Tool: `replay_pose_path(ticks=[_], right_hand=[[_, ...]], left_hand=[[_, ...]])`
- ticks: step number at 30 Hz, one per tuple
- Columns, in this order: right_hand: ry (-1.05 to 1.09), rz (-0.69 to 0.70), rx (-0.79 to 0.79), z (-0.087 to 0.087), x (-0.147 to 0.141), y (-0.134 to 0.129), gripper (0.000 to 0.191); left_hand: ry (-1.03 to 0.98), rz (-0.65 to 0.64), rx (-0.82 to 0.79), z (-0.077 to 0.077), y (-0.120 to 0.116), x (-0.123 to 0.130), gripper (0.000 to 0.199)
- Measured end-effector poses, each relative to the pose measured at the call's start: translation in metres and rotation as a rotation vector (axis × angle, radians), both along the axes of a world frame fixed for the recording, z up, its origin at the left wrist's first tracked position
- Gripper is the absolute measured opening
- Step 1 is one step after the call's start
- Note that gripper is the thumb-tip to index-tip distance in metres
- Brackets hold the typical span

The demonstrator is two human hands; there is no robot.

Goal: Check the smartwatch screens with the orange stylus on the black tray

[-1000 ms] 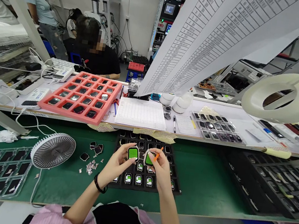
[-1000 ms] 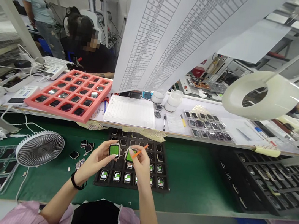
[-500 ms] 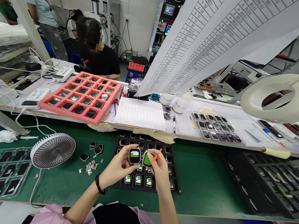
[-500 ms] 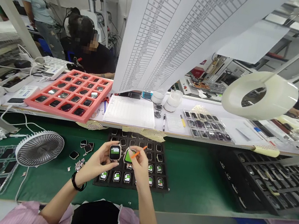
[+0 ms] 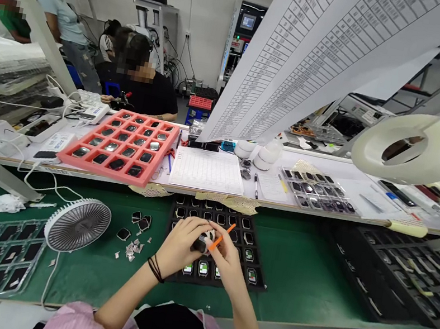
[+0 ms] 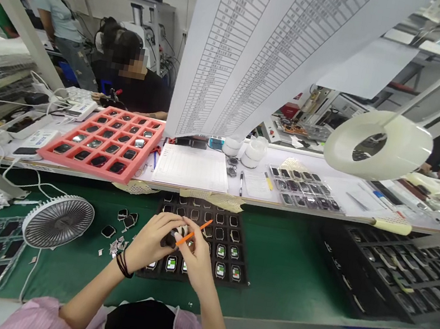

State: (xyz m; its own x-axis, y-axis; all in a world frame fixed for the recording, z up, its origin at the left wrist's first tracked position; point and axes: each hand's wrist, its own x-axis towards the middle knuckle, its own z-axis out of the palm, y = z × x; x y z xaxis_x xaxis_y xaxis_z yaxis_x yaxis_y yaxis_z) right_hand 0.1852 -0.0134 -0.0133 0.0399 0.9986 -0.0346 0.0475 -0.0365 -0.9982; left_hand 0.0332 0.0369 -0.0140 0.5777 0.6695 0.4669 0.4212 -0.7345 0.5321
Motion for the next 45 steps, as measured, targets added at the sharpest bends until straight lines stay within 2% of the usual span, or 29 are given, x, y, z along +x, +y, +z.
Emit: replay_pose_path(ticks=[4, 8, 15, 19, 25, 32, 39, 45], right_hand=[[0.283, 0.115, -0.092, 0.0, 0.01, 0.002, 0.045], [0.407, 0.214, -0.151, 0.0, 0.013, 0.002, 0.041], [0.357, 0.256, -0.039, 0.002, 0.01, -0.001, 0.038], [0.386, 0.254, -0.069, 0.003, 0.01, -0.001, 0.041], [0.406, 0.171, -0.135, 0.002, 0.006, 0.0, 0.051], [0.453, 0.112, -0.122, 0.005, 0.003, -0.002, 0.049], [0.461, 0.225, -0.09, 0.006, 0.004, -0.001, 0.047], [0.451, 0.194, -0.089, 0.008, 0.006, -0.002, 0.045]], left_hand=[[-0.136, -0.019, 0.001, 0.006, -0.002, -0.002, 0.04], [-0.177, -0.074, -0.034, 0.008, -0.004, -0.002, 0.044], [-0.222, -0.107, -0.067, 0.009, -0.007, -0.001, 0.043], [-0.244, -0.103, -0.075, 0.01, -0.006, 0.0, 0.042], [-0.229, -0.098, -0.095, 0.013, -0.005, 0.001, 0.042], [-0.256, -0.133, -0.052, 0.014, -0.005, 0.004, 0.041], [-0.28, -0.106, -0.067, 0.015, -0.004, 0.002, 0.038], [-0.283, -0.108, -0.089, 0.018, -0.004, 0.001, 0.037]])
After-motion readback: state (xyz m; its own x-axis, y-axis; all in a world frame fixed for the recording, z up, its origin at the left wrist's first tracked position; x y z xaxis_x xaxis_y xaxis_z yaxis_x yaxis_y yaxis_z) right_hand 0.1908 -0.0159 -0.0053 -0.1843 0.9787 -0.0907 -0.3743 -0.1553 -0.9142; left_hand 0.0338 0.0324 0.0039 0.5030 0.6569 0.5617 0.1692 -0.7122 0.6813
